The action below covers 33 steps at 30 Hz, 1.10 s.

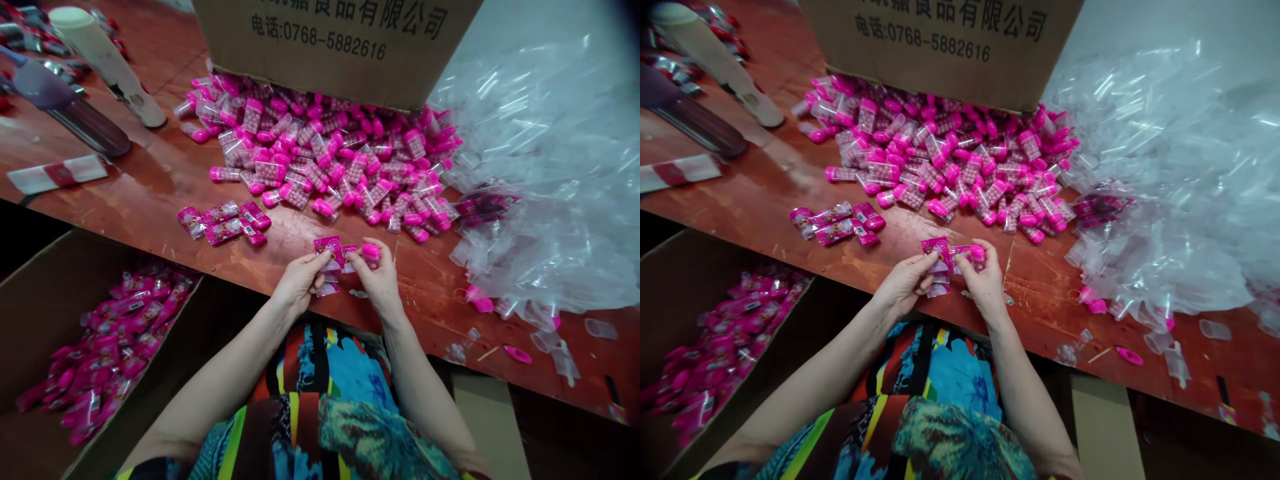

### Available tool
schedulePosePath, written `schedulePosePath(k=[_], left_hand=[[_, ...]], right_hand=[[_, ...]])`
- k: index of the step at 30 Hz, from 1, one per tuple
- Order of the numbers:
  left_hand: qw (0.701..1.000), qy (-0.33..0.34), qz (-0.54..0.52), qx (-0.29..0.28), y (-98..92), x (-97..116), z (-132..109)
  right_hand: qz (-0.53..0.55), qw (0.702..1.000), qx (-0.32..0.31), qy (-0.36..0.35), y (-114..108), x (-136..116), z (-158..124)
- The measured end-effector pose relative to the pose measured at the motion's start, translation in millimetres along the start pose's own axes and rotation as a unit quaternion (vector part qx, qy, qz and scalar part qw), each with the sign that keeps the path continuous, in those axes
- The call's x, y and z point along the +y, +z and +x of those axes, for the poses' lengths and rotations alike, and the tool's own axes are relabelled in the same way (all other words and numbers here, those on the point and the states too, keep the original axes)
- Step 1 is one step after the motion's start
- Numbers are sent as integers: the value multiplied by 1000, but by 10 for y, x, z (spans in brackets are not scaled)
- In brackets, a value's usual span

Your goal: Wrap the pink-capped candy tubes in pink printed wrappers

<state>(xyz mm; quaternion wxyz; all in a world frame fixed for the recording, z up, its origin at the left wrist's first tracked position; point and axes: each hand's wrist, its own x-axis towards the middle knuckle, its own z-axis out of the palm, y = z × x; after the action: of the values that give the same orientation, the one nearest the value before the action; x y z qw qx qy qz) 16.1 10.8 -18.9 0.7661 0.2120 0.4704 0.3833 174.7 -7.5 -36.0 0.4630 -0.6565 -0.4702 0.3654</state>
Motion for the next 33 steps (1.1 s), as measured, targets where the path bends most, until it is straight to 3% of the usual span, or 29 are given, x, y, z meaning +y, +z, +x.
schedulePosePath(k=[3, 10, 12, 15, 18, 20, 24, 30, 33], left_hand=[[1000, -12, -11, -20, 35, -15, -11], [998, 22, 60, 3, 36, 3, -25], [998, 28, 42, 24, 56, -20, -7], [1000, -1, 6, 8, 79, -36, 6], [1000, -23, -8, -15, 80, -8, -6], [1000, -12, -11, -5, 73, 18, -5], [998, 19, -45, 50, 57, 43, 47], [993, 6, -60, 97, 74, 18, 90], [994, -13, -72, 84, 107, -13, 74]], right_hand=[[153, 983, -74, 64, 118, -31, -54], [240, 959, -91, 122, 137, -34, -77], [237, 962, -73, 112, 145, -38, -70], [183, 979, -58, 67, 136, -76, -44], [158, 982, -96, 41, 90, -127, 22], [181, 976, -106, 64, 59, -145, 81], [275, 951, -65, 126, 27, -131, 111], [265, 953, -90, 114, 88, -106, -258], [252, 957, -90, 109, 190, -99, -404]])
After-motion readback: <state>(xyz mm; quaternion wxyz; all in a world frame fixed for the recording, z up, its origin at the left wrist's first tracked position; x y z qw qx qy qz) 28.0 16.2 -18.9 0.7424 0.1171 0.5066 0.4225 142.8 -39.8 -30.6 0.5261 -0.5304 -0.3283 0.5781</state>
